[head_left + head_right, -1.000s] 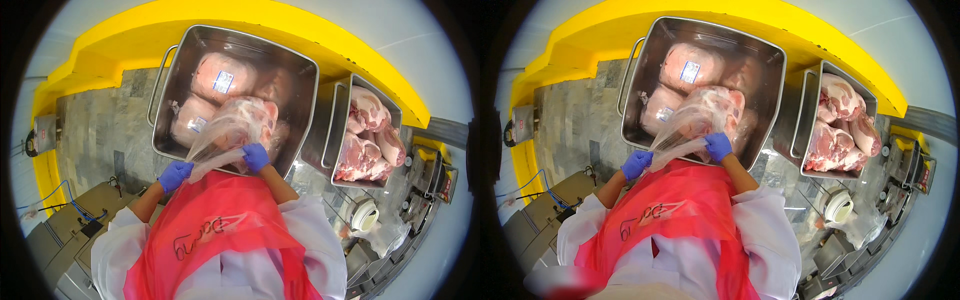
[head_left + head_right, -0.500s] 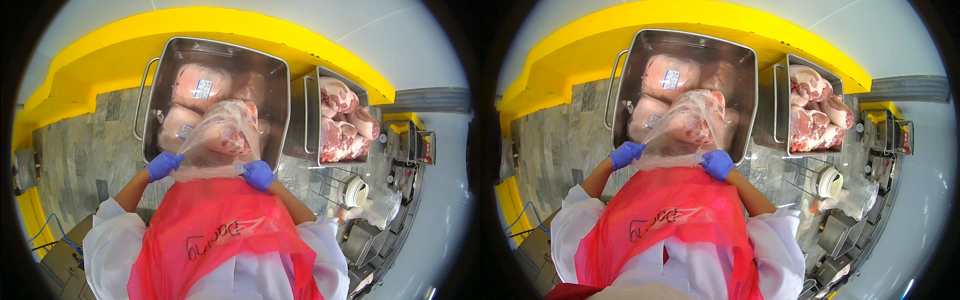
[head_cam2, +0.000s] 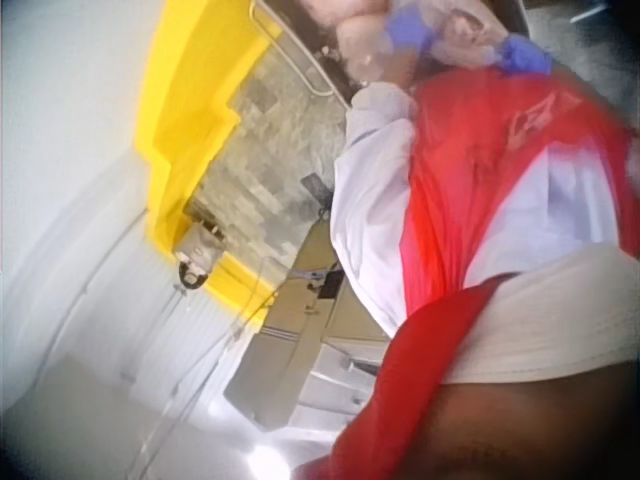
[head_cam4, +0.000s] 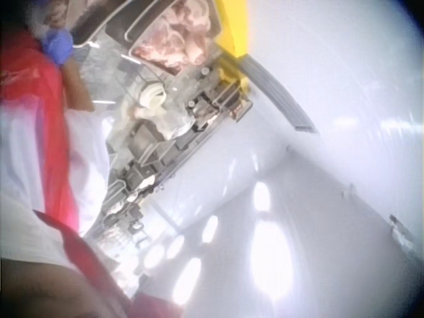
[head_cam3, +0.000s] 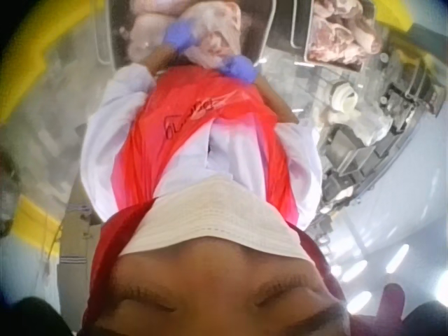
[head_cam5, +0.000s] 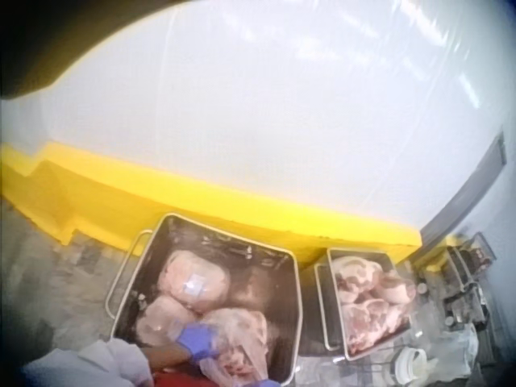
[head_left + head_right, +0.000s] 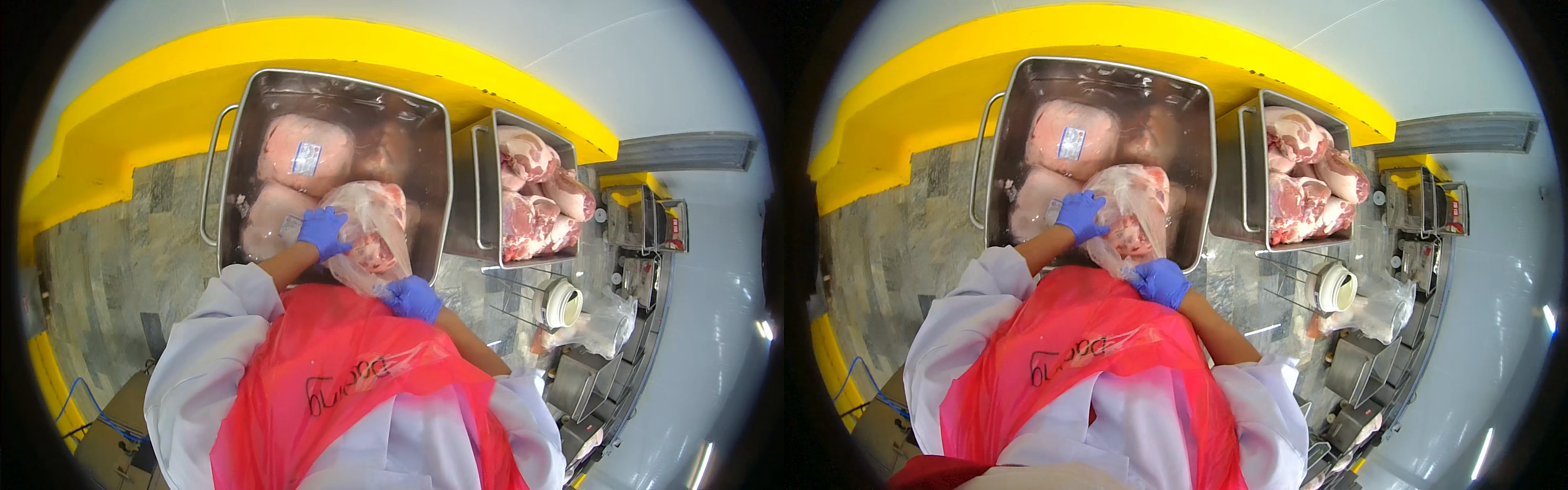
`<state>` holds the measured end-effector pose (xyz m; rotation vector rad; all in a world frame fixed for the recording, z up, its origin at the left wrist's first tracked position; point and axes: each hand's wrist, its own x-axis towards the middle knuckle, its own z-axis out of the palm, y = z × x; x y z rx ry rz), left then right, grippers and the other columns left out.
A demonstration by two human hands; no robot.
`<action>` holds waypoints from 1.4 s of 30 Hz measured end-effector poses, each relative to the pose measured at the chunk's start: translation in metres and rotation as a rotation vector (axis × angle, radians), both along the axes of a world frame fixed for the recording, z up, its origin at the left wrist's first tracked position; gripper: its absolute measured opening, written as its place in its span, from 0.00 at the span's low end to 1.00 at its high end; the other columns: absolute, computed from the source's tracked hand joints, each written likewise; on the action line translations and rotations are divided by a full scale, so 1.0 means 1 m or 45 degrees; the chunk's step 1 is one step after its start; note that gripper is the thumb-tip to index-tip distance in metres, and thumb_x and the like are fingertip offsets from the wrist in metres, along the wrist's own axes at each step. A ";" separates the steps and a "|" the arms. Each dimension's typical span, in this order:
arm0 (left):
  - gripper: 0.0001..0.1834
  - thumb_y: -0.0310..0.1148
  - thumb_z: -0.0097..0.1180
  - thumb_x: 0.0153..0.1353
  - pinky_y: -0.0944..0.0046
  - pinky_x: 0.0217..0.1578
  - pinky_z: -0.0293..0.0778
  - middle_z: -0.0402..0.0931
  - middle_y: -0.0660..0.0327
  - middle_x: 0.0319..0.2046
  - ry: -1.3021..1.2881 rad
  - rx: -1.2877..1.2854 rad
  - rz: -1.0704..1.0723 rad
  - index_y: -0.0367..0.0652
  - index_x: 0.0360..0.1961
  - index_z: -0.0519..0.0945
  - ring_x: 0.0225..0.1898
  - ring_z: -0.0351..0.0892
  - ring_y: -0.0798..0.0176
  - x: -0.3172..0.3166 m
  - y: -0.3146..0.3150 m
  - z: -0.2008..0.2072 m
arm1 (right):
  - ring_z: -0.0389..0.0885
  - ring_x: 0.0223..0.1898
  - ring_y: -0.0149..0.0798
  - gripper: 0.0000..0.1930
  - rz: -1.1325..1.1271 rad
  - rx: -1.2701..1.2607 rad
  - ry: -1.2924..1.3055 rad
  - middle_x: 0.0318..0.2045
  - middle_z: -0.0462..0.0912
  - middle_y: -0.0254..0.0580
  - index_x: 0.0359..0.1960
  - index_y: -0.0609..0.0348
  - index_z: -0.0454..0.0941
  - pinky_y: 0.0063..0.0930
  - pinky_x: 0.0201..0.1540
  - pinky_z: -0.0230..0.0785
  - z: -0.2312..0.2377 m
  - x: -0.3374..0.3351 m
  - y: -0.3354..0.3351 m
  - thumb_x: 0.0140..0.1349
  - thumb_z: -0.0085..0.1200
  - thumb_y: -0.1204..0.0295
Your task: The person trims fat and connective tissue from large cuts of raw meat using a knife. They repeatedly cut, lift, and reposition the meat in a metal tray, then transfer trimmed pieces to a second tray. The work occurs in a commercial kitchen with stainless steel surfaces and yellow equipment.
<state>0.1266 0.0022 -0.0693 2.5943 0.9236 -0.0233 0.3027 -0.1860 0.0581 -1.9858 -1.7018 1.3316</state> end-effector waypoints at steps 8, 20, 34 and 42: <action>0.14 0.42 0.51 0.62 0.46 0.46 0.71 0.79 0.53 0.41 0.224 -0.026 -0.277 0.43 0.40 0.81 0.45 0.80 0.48 0.050 0.004 -0.079 | 0.78 0.31 0.67 0.22 -0.075 -0.016 0.077 0.27 0.79 0.63 0.28 0.60 0.82 0.49 0.34 0.71 -0.017 0.010 -0.016 0.68 0.53 0.53; 0.18 0.41 0.50 0.65 0.45 0.39 0.78 0.83 0.47 0.42 0.112 -0.171 0.129 0.45 0.52 0.76 0.42 0.85 0.45 0.098 -0.009 -0.101 | 0.79 0.32 0.64 0.14 -0.165 -0.115 0.181 0.31 0.82 0.61 0.32 0.60 0.83 0.45 0.36 0.73 -0.047 0.020 -0.035 0.66 0.55 0.62; 0.24 0.51 0.54 0.64 0.43 0.49 0.75 0.80 0.47 0.51 0.277 0.010 1.100 0.51 0.56 0.77 0.49 0.80 0.40 -0.170 0.097 -0.121 | 0.83 0.32 0.60 0.14 -0.350 0.162 0.269 0.31 0.83 0.59 0.37 0.59 0.85 0.44 0.36 0.75 -0.066 0.024 -0.065 0.67 0.56 0.61; 0.31 0.50 0.62 0.54 0.47 0.53 0.73 0.80 0.49 0.51 -0.623 -0.628 -0.071 0.44 0.56 0.78 0.53 0.78 0.43 -0.039 -0.071 0.001 | 0.79 0.21 0.54 0.19 -0.342 0.290 0.252 0.22 0.80 0.58 0.26 0.63 0.83 0.45 0.28 0.69 -0.015 0.001 0.030 0.67 0.54 0.59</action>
